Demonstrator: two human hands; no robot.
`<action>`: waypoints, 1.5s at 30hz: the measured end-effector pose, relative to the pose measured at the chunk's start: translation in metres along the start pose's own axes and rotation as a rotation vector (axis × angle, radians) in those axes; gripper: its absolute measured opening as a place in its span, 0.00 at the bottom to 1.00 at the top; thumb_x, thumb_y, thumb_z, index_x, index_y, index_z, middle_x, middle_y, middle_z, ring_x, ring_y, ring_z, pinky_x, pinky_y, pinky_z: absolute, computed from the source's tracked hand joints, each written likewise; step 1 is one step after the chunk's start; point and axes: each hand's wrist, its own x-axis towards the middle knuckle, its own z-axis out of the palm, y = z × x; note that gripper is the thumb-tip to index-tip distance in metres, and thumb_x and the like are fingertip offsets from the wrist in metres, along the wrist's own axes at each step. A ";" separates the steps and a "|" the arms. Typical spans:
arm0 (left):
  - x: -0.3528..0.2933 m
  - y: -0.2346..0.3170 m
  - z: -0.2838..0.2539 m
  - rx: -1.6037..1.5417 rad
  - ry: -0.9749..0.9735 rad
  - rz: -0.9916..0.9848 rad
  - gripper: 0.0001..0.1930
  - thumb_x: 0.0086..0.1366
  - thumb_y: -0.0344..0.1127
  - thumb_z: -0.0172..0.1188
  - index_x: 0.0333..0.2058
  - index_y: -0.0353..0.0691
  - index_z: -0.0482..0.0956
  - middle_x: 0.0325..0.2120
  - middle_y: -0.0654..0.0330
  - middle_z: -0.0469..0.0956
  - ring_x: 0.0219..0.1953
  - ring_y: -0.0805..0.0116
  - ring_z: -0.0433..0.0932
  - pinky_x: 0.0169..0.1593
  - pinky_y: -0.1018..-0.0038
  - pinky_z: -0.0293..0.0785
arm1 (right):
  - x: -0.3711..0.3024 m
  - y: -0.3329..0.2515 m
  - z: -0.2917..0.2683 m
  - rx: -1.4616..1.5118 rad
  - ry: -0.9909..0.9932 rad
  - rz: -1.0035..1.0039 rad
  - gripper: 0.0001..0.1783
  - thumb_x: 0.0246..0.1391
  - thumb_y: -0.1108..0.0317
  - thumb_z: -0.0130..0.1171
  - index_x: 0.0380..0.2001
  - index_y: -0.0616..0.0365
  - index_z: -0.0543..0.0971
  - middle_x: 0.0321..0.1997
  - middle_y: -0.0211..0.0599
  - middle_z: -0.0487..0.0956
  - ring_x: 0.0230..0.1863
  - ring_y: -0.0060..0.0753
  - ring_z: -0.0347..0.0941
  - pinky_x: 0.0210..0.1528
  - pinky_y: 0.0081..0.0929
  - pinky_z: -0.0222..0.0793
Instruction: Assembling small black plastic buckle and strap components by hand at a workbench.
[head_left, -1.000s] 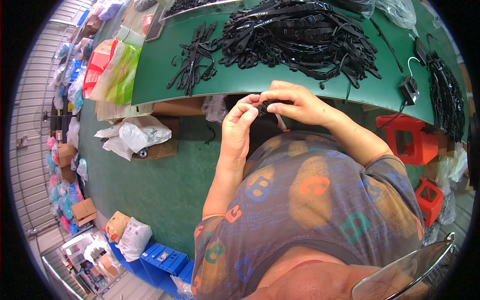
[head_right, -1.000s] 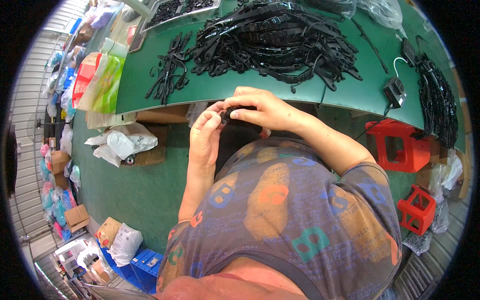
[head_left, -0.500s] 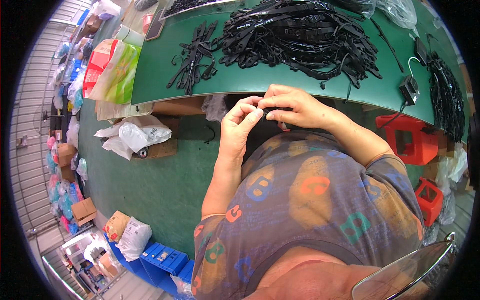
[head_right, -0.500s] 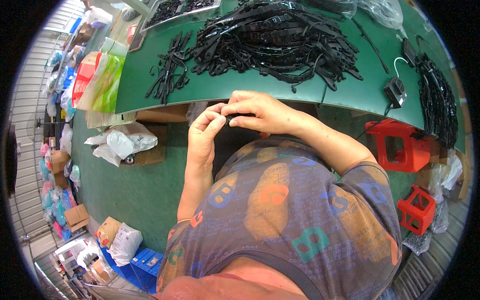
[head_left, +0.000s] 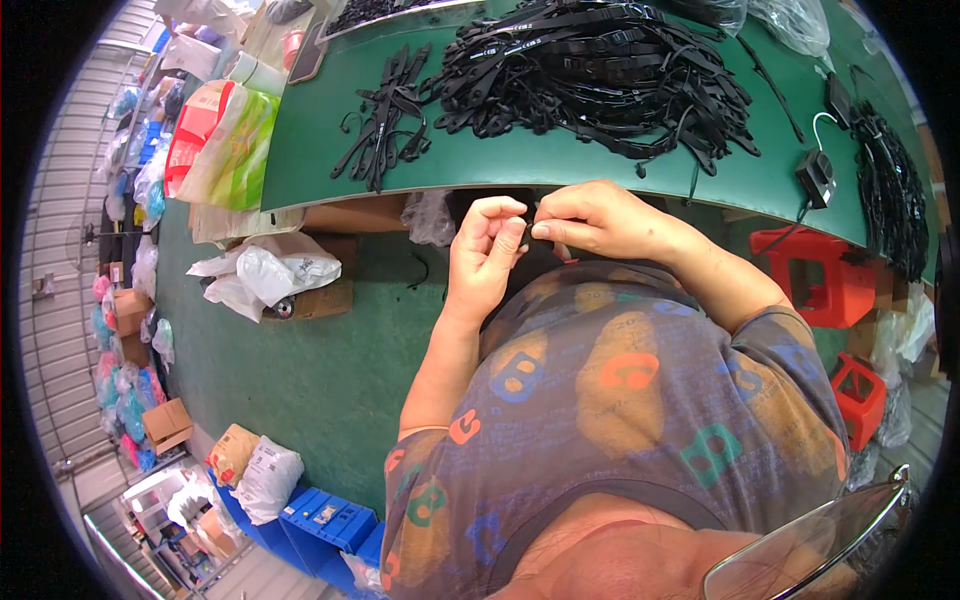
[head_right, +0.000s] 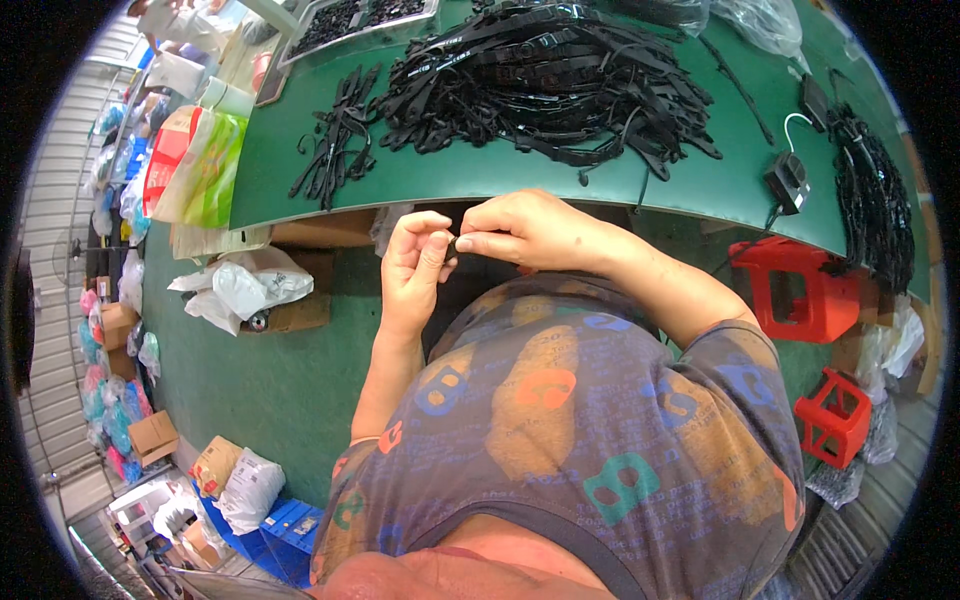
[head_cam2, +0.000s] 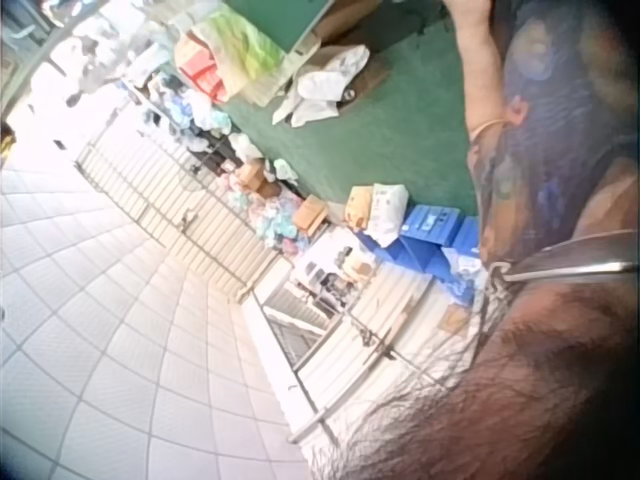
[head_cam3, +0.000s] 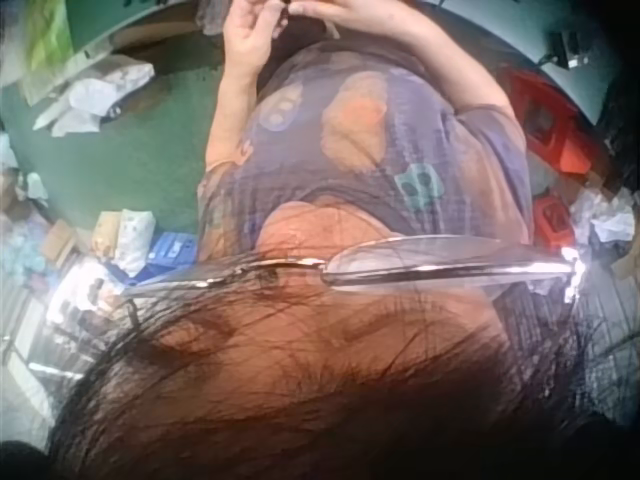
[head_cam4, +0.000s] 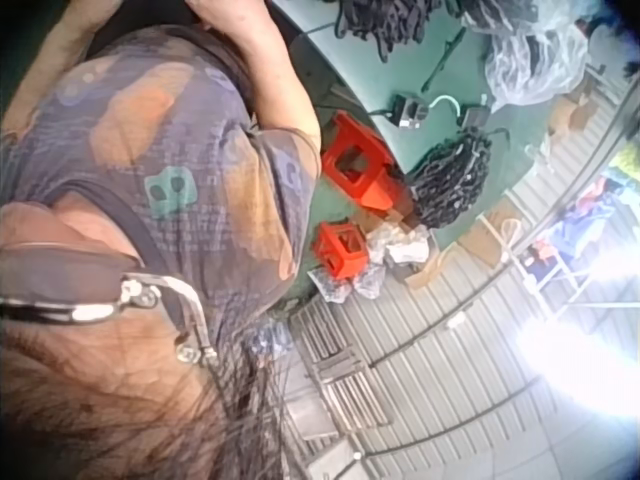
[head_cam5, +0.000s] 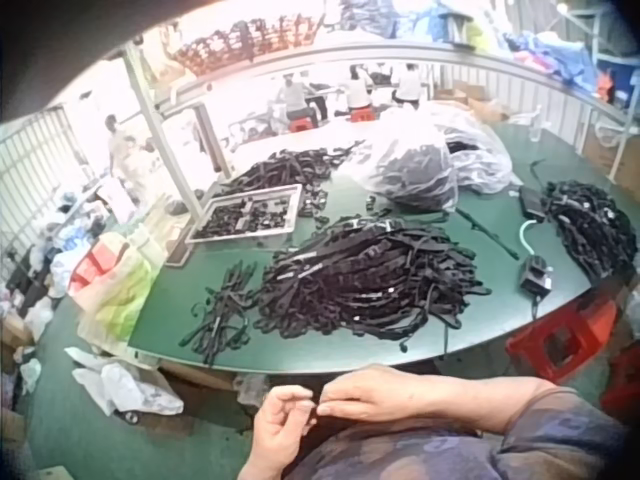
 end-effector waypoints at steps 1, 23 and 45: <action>-0.001 -0.004 -0.003 0.101 -0.021 0.066 0.14 0.69 0.28 0.62 0.52 0.39 0.74 0.31 0.69 0.75 0.30 0.84 0.69 0.35 0.84 0.69 | -0.001 0.004 0.000 0.078 -0.014 0.049 0.16 0.67 0.55 0.55 0.35 0.55 0.80 0.25 0.29 0.79 0.22 0.21 0.75 0.22 0.23 0.71; -0.003 0.033 0.005 0.733 0.100 0.239 0.14 0.59 0.23 0.69 0.45 0.36 0.82 0.35 0.61 0.82 0.36 0.75 0.79 0.39 0.79 0.74 | 0.004 0.021 0.019 0.464 0.069 0.206 0.19 0.68 0.49 0.52 0.31 0.50 0.77 0.26 0.21 0.74 0.27 0.12 0.71 0.17 0.17 0.67; -0.008 0.014 -0.015 -0.089 0.108 0.015 0.16 0.66 0.20 0.61 0.51 0.39 0.72 0.40 0.56 0.81 0.33 0.75 0.77 0.37 0.79 0.75 | 0.013 -0.006 0.011 -0.264 0.418 -0.318 0.18 0.54 0.60 0.69 0.44 0.56 0.78 0.38 0.34 0.77 0.38 0.38 0.76 0.40 0.37 0.72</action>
